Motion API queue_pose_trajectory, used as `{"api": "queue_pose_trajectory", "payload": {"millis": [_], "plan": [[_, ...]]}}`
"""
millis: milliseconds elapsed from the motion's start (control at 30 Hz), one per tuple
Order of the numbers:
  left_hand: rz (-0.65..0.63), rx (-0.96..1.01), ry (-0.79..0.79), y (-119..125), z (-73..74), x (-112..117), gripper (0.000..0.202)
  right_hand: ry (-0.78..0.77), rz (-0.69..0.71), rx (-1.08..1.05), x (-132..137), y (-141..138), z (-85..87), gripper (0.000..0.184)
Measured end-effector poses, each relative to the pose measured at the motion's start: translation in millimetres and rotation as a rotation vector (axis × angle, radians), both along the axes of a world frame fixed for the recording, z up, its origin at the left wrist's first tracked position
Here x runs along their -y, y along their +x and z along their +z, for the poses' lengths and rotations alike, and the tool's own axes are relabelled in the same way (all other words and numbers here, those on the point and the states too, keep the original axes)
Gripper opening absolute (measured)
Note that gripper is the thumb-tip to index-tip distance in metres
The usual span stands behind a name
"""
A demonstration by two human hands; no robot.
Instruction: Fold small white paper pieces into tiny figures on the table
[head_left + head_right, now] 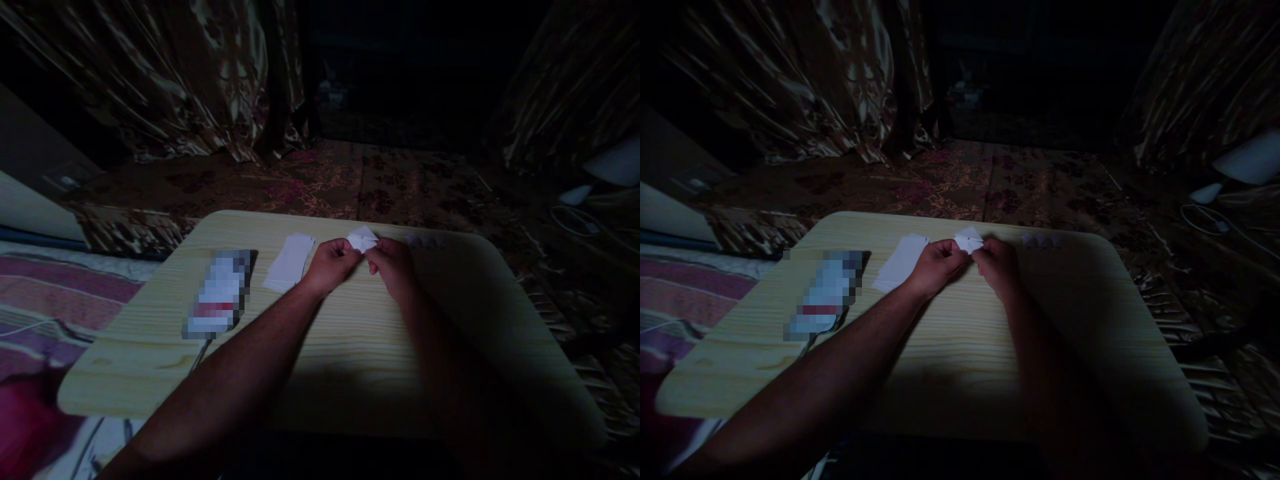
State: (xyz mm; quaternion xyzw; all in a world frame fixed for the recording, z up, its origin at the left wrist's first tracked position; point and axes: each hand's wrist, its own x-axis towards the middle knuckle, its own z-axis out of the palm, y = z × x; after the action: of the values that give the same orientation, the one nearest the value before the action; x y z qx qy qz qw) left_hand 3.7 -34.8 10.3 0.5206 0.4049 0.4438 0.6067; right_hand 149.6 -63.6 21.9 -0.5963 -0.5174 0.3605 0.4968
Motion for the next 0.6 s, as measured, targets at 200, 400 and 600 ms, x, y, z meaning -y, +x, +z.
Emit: {"api": "queue_pose_trajectory", "payload": {"millis": [200,400,600], "plan": [[-0.016,-0.027,0.063,-0.8,0.2,0.6,0.03,0.004,-0.011,-0.014,-0.4,0.0,-1.1,0.015],[-0.051,-0.068,0.083,-1.6,-3.0,-0.7,0.03,0.027,0.003,0.035,-1.9,1.2,-3.6,0.016],[-0.054,-0.056,0.101,-2.1,-4.1,-1.2,0.032,0.029,-0.023,0.007,-3.0,-0.1,-6.7,0.015]]}}
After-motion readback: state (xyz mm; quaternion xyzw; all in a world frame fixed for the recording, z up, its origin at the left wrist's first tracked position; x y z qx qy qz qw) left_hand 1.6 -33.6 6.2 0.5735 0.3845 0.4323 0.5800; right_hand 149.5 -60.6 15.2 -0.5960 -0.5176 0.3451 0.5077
